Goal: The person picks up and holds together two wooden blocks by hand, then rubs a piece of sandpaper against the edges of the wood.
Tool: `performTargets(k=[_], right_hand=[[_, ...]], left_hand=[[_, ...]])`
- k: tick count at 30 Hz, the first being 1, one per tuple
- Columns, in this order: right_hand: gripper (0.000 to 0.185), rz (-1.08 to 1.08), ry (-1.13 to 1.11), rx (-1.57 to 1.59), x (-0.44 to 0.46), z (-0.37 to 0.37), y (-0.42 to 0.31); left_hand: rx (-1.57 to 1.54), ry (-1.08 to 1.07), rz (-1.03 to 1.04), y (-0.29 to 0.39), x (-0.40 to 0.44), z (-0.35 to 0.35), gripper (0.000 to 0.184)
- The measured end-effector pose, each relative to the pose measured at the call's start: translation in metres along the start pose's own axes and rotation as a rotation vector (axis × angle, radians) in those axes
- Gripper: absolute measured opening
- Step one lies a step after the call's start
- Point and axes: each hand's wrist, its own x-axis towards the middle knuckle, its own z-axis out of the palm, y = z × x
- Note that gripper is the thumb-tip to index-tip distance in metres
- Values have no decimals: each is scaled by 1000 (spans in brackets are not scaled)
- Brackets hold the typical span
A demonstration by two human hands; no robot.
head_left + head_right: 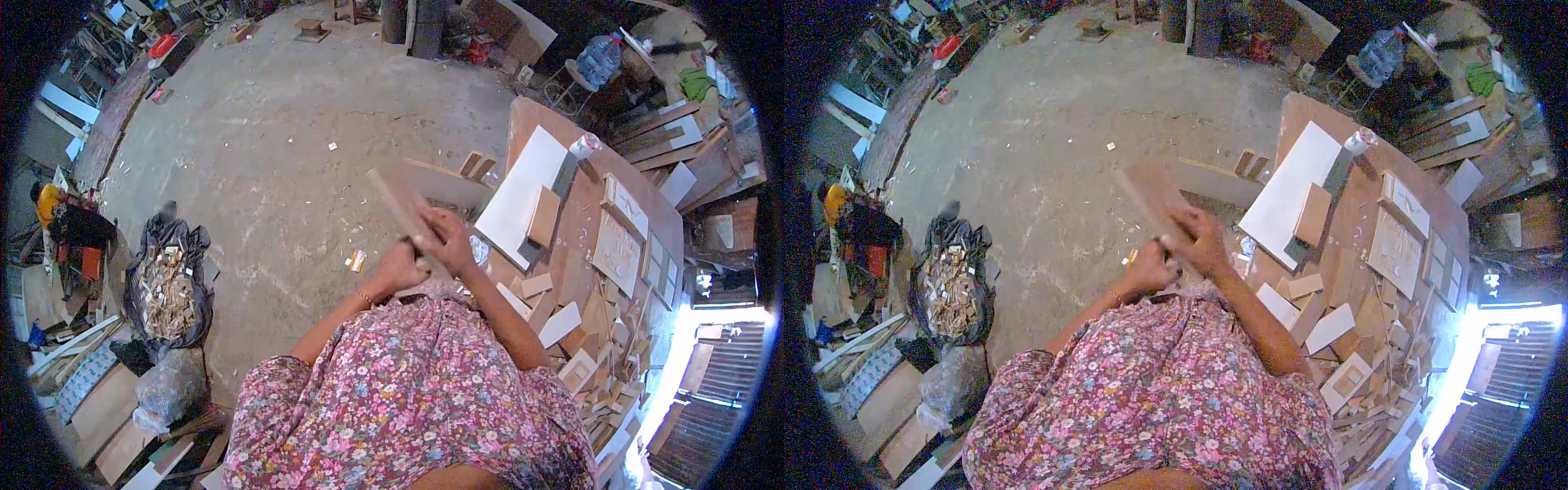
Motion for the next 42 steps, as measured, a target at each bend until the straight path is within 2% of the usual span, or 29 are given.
performTargets(k=[2,3,5,6,7,9,11,13,14,15,16,17,19,21,23,24,26,28,29,31,32,35,36,38,40,41,42], right_hand=[[57,-38,-40,-37,-13,-2,-24],[57,-81,-74,-73,-12,-6,-34],[58,-63,-47,34,-10,1,-13],[59,-22,15,9,-4,3,1],[59,24,76,-14,1,4,16],[57,36,85,-70,5,-1,23],[56,72,90,-74,8,-1,21],[58,98,92,23,-2,10,10],[59,0,50,-52,-6,3,-15],[60,-100,13,-127,-7,-1,-27],[62,-97,12,-70,-7,-2,-23],[62,-90,12,-70,-8,-1,-20],[61,-10,97,-122,1,-4,-10],[59,5,148,-236,11,-2,10],[60,190,189,56,19,-1,12],[60,186,194,59,19,0,7],[60,-24,170,-28,7,5,-7],[58,-41,140,-84,2,0,-21],[55,-69,117,-149,0,-1,-23],[55,-63,132,-192,12,2,0],[56,1,143,-143,18,-1,10],[58,72,170,2,23,-4,9],[58,30,165,-33,21,-1,5],[58,1,149,-68,9,3,-9],[59,-266,178,-285,6,-1,-28],[59,-260,172,-281,4,1,-23],[59,-200,178,-266,7,3,-12]], left_hand=[[-235,88,30,-11,-1,-3,45],[-234,86,39,-17,4,-3,45],[106,-46,97,-27,6,1,48],[10,-61,-151,8,1,-12,50],[13,-68,-149,16,1,-13,50],[121,-44,-57,24,1,-11,49],[96,-31,-25,17,4,-11,49],[45,-130,-284,24,5,-14,49],[45,-132,-281,11,5,-7,49],[34,-50,-23,-15,4,6,48],[22,30,237,-29,5,11,48],[19,25,235,-25,3,9,48],[53,-126,-24,-16,7,2,47],[106,-136,-49,22,9,-11,48],[169,-142,-76,32,8,-13,49],[133,-153,-76,25,9,-11,50],[88,-170,-95,5,8,1,50],[136,29,291,-16,9,12,51],[133,24,281,-18,10,11,51],[-32,-188,-79,-14,8,6,53],[64,-141,14,0,7,0,51],[132,-110,15,15,10,-4,46],[132,-107,16,17,12,-6,46],[-92,-140,-39,20,8,-5,41],[-7,-177,-40,7,7,-3,41],[74,-215,-50,3,2,0,40],[-25,-191,-143,31,3,-13,41]])
